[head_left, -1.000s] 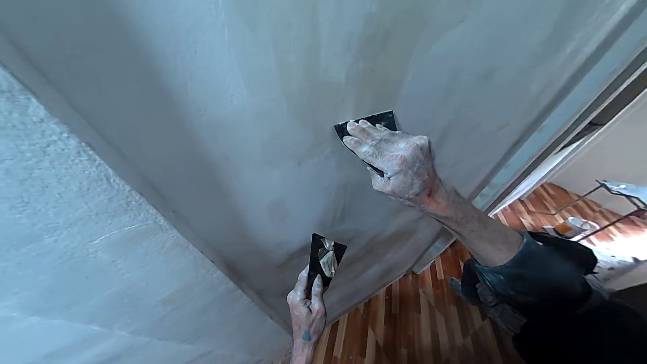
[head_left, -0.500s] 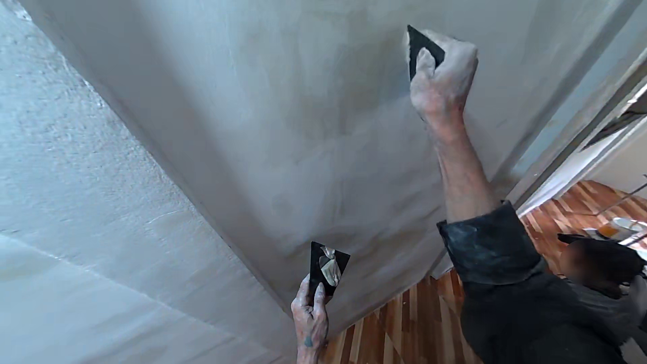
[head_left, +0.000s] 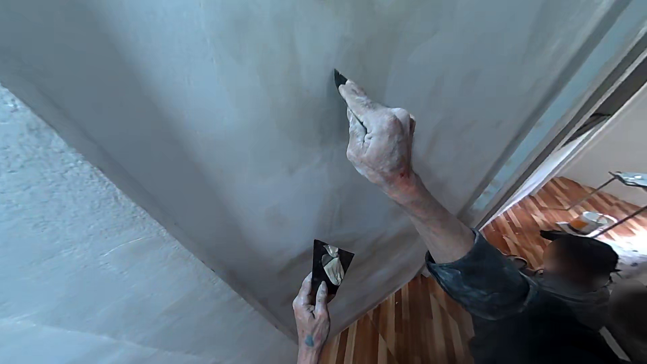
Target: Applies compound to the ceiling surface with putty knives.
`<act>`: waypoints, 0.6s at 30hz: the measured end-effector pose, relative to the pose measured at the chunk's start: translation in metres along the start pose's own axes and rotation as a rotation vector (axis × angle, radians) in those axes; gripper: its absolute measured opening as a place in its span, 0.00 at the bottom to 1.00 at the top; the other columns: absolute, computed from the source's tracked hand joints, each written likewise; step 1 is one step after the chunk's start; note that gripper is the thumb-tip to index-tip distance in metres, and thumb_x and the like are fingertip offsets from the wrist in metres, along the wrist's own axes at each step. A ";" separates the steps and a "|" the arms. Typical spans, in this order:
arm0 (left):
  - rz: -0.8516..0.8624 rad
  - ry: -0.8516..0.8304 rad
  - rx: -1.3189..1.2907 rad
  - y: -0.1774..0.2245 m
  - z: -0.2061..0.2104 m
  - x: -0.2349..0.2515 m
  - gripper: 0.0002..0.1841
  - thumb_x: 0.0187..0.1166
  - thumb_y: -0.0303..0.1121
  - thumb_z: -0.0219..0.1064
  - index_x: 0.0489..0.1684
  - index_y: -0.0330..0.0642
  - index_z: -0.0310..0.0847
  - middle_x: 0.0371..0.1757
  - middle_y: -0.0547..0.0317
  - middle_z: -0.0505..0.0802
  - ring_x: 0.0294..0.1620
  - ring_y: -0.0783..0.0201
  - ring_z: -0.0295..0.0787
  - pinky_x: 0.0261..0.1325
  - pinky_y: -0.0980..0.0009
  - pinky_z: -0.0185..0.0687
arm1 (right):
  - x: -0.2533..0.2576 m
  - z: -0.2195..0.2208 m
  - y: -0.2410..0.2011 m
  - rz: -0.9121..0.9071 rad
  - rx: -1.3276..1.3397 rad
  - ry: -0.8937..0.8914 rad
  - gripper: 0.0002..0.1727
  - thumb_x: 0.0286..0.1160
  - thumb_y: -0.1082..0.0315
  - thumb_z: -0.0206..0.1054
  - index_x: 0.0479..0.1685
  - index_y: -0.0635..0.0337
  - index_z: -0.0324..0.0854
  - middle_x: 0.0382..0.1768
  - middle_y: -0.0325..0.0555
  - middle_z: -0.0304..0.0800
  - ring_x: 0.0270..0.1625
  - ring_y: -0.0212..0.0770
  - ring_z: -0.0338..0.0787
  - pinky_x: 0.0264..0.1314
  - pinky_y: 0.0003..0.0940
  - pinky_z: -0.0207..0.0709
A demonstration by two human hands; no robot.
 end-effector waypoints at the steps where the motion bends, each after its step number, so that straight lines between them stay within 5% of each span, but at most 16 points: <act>1: -0.005 0.001 -0.007 0.000 0.001 0.002 0.15 0.78 0.22 0.59 0.59 0.24 0.81 0.43 0.57 0.96 0.36 0.72 0.96 0.40 0.72 0.95 | -0.003 0.002 -0.001 -0.022 -0.004 -0.013 0.22 0.75 0.76 0.59 0.63 0.56 0.91 0.63 0.46 0.94 0.51 0.45 0.98 0.42 0.44 0.87; 5: -0.007 0.027 -0.009 0.001 -0.001 0.004 0.16 0.77 0.22 0.59 0.59 0.24 0.81 0.43 0.57 0.96 0.36 0.72 0.96 0.40 0.72 0.96 | -0.023 -0.003 -0.012 -0.120 -0.014 -0.200 0.24 0.76 0.79 0.61 0.72 0.61 0.85 0.72 0.52 0.87 0.69 0.48 0.91 0.65 0.40 0.84; 10: -0.033 0.077 -0.044 0.004 -0.007 0.002 0.15 0.77 0.22 0.59 0.59 0.25 0.81 0.41 0.58 0.96 0.35 0.70 0.96 0.39 0.71 0.96 | -0.043 0.001 -0.012 -0.240 -0.003 -0.297 0.26 0.72 0.79 0.62 0.73 0.62 0.83 0.75 0.55 0.84 0.74 0.51 0.87 0.73 0.43 0.81; 14: -0.204 0.113 -0.266 -0.004 -0.011 -0.009 0.17 0.78 0.20 0.58 0.65 0.26 0.78 0.42 0.50 0.96 0.35 0.58 0.97 0.38 0.61 0.97 | -0.060 0.010 -0.012 -0.291 0.006 -0.368 0.26 0.72 0.78 0.61 0.72 0.62 0.84 0.76 0.55 0.83 0.78 0.54 0.83 0.78 0.47 0.78; 18: -0.387 0.188 -0.548 0.002 -0.012 -0.024 0.18 0.80 0.18 0.54 0.67 0.29 0.74 0.41 0.46 0.95 0.33 0.57 0.96 0.38 0.60 0.96 | -0.088 0.023 -0.010 -0.397 -0.004 -0.395 0.27 0.68 0.77 0.62 0.70 0.61 0.85 0.76 0.56 0.83 0.77 0.56 0.84 0.75 0.50 0.80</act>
Point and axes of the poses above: each hand's wrist, its own x-axis towards the middle knuckle, its own z-axis out of the palm, y = z × x, the point moved 8 cm from there along x, towards the middle knuckle
